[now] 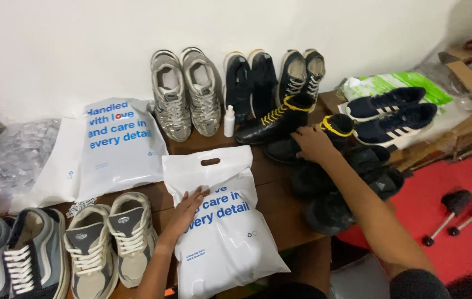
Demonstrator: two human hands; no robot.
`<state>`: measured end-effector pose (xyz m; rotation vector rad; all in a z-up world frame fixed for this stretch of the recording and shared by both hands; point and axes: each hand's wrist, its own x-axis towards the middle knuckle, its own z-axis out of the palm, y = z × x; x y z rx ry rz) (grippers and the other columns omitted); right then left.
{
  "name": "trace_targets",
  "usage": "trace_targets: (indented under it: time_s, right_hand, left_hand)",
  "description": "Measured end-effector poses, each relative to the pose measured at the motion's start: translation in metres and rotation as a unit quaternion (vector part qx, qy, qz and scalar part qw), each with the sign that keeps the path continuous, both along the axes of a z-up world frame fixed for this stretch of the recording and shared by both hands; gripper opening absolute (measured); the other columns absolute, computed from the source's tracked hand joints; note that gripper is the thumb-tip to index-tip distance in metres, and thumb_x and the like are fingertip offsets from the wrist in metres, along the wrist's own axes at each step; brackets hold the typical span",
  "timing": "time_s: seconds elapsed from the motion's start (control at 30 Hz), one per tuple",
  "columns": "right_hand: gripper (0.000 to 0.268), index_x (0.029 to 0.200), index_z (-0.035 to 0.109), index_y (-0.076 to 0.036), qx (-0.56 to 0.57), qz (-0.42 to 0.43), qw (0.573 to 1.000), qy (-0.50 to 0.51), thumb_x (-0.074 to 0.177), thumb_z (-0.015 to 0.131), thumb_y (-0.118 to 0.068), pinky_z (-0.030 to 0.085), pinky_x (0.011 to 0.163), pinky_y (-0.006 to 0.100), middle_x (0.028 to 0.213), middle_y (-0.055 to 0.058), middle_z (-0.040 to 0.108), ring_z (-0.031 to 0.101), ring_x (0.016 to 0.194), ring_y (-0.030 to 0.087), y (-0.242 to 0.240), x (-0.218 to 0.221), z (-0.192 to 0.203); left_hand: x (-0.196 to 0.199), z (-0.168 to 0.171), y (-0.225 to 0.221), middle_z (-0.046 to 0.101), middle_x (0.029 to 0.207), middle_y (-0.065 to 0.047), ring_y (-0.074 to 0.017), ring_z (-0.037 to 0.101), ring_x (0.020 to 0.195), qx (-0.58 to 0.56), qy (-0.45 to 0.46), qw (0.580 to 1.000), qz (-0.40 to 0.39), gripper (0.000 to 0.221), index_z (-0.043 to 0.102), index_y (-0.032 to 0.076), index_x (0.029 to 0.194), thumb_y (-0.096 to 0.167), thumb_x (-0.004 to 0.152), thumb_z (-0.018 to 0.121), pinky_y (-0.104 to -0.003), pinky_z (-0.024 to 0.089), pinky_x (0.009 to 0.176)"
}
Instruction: The person organizes shoes on a table, including lacing a boot and placing several pairs into a white plastic bag.
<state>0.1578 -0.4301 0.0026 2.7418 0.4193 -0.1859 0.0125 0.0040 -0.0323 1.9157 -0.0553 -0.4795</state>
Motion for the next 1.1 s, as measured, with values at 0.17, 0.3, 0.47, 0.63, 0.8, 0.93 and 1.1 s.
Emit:
trace_targets:
  time_s: [0.17, 0.3, 0.47, 0.63, 0.8, 0.93, 1.1]
  right_hand:
    - [0.095, 0.152, 0.049, -0.024, -0.043, -0.023, 0.999, 0.02, 0.075, 0.079, -0.07, 0.024, 0.12, 0.057, 0.155, 0.006, 0.053, 0.047, 0.146, 0.024, -0.004, 0.045, -0.04]
    - [0.099, 0.155, 0.044, -0.033, -0.101, -0.048, 0.993, 0.043, 0.073, 0.077, -0.077, 0.031, 0.114, 0.06, 0.158, 0.001, 0.051, 0.049, 0.143, 0.022, -0.01, 0.059, -0.047]
    - [0.096, 0.158, 0.04, -0.032, -0.092, -0.085, 0.988, 0.089, 0.079, 0.076, -0.072, 0.022, 0.119, 0.068, 0.163, 0.002, 0.045, 0.042, 0.148, 0.025, -0.011, 0.042, -0.037]
    - [0.072, 0.15, 0.052, -0.026, 0.011, -0.03, 0.999, 0.022, 0.093, 0.054, -0.071, 0.035, 0.117, 0.056, 0.146, 0.005, 0.061, 0.056, 0.137, 0.023, 0.015, 0.025, 0.002]
    - [0.046, 0.131, 0.057, -0.015, 0.076, -0.057, 0.971, -0.219, 0.094, 0.067, -0.041, 0.049, 0.09, 0.048, 0.122, 0.011, 0.062, 0.061, 0.115, 0.031, 0.01, 0.056, 0.016]
    - [0.046, 0.124, 0.069, -0.012, 0.119, -0.149, 0.967, -0.167, 0.085, 0.079, -0.032, 0.049, 0.081, 0.051, 0.109, 0.015, 0.069, 0.068, 0.103, 0.037, -0.056, 0.144, -0.04]
    - [0.021, 0.103, 0.078, 0.0, 0.213, -0.186, 0.945, -0.166, 0.087, 0.076, -0.013, 0.057, 0.069, 0.053, 0.089, 0.024, 0.074, 0.073, 0.082, 0.043, -0.037, 0.123, -0.014]
  left_hand:
    - [-0.005, 0.004, 0.0, 0.035, 0.166, -0.012, -0.0402, 0.009, 0.158, -0.022, 0.003, 1.0, 0.02, 0.069, 0.058, 0.017, 0.149, 0.063, 0.1, 0.04, -0.065, 0.005, 0.125]
    - [0.001, 0.0, 0.001, 0.034, 0.166, -0.014, -0.0419, 0.009, 0.158, -0.014, -0.002, 1.0, 0.004, 0.068, 0.058, 0.018, 0.149, 0.062, 0.101, 0.038, -0.066, 0.003, 0.124]
    - [-0.004, 0.011, 0.0, 0.033, 0.167, -0.013, -0.0415, 0.009, 0.158, -0.013, 0.007, 1.0, -0.009, 0.068, 0.058, 0.021, 0.149, 0.063, 0.1, 0.037, -0.066, 0.003, 0.124]
    - [-0.003, 0.009, 0.0, 0.034, 0.167, -0.013, -0.042, 0.009, 0.158, -0.003, 0.004, 1.0, -0.007, 0.067, 0.06, 0.023, 0.149, 0.063, 0.1, 0.037, -0.065, 0.006, 0.124]
    - [-0.001, 0.007, -0.001, 0.034, 0.167, -0.013, -0.0432, 0.009, 0.157, 0.0, 0.005, 1.0, -0.002, 0.066, 0.059, 0.023, 0.149, 0.061, 0.1, 0.037, -0.066, 0.006, 0.124]
    - [-0.001, 0.009, -0.001, 0.034, 0.166, -0.014, -0.044, 0.01, 0.157, -0.002, 0.006, 1.0, -0.001, 0.066, 0.059, 0.022, 0.149, 0.061, 0.1, 0.037, -0.067, 0.006, 0.124]
    - [0.0, 0.003, 0.0, 0.037, 0.165, -0.014, -0.0436, 0.011, 0.157, -0.004, -0.004, 1.0, 0.009, 0.065, 0.06, 0.023, 0.147, 0.061, 0.1, 0.038, -0.068, 0.008, 0.123]
